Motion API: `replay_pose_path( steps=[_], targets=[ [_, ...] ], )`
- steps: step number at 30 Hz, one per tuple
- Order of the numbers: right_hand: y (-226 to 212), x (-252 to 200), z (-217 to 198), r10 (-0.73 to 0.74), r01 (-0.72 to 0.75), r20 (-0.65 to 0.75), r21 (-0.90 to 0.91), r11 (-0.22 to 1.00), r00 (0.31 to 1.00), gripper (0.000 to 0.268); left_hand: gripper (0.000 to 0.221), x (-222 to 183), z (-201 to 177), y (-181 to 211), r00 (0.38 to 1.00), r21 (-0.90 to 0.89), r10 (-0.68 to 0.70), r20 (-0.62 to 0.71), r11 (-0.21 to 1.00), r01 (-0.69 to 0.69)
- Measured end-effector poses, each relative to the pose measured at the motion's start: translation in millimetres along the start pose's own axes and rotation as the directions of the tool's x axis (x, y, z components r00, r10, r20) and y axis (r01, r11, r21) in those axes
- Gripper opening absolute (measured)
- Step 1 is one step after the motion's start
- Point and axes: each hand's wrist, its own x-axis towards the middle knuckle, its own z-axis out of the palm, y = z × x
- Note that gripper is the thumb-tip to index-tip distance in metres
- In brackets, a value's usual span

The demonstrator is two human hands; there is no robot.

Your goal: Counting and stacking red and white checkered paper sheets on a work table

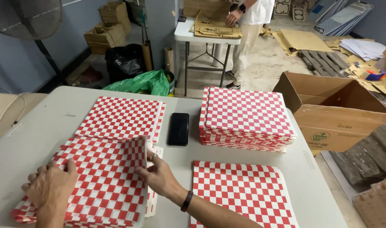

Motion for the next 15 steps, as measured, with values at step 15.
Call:
replay_pose_path(
  steps=[15],
  targets=[
    [8.0,7.0,3.7,0.229,-0.213,0.006,0.384,0.899,0.974,0.078,0.077,2.6,6.0,-0.4,0.999,0.021,-0.02,0.046,1.0,0.019]
  ],
)
